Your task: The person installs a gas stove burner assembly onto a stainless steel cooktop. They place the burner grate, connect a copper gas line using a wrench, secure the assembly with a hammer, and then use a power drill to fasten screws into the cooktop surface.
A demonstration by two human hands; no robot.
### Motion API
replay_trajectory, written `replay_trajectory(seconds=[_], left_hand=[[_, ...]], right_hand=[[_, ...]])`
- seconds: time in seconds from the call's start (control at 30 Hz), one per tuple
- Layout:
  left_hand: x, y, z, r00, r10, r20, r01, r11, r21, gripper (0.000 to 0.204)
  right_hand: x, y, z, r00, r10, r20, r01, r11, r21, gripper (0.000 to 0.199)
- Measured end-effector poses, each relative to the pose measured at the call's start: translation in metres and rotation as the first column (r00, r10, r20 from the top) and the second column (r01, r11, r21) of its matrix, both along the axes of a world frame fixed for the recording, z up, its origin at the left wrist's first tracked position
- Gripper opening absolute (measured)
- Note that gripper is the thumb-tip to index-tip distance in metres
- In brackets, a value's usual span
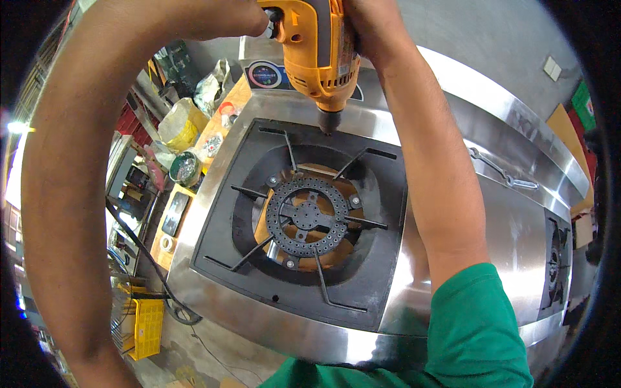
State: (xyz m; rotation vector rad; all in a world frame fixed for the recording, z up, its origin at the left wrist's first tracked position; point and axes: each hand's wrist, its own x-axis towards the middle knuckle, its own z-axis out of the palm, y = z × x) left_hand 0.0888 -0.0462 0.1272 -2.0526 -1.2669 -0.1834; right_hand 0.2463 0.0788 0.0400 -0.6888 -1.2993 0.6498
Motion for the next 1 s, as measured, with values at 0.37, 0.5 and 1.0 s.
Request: replay_trajectory(seconds=[0.37,0.5,1.0], left_hand=[[0.029,-0.004,-0.014,0.998,0.060,-0.024,-0.058,0.994,0.089,0.040],[0.012,-0.006,-0.010,0.998,0.017,-0.053,-0.011,0.994,0.108,0.042],[0.030,-0.014,-0.017,0.987,0.153,-0.041,-0.147,0.982,0.119,0.043]], right_hand=[[0.015,0.005,-0.008,0.956,-0.234,0.176,0.211,0.967,0.140,0.032],[0.003,-0.005,-0.002,0.996,0.062,-0.057,-0.065,0.996,-0.056,0.032],[0.008,0.004,-0.007,0.966,-0.164,0.199,0.135,0.979,0.153,0.030]])
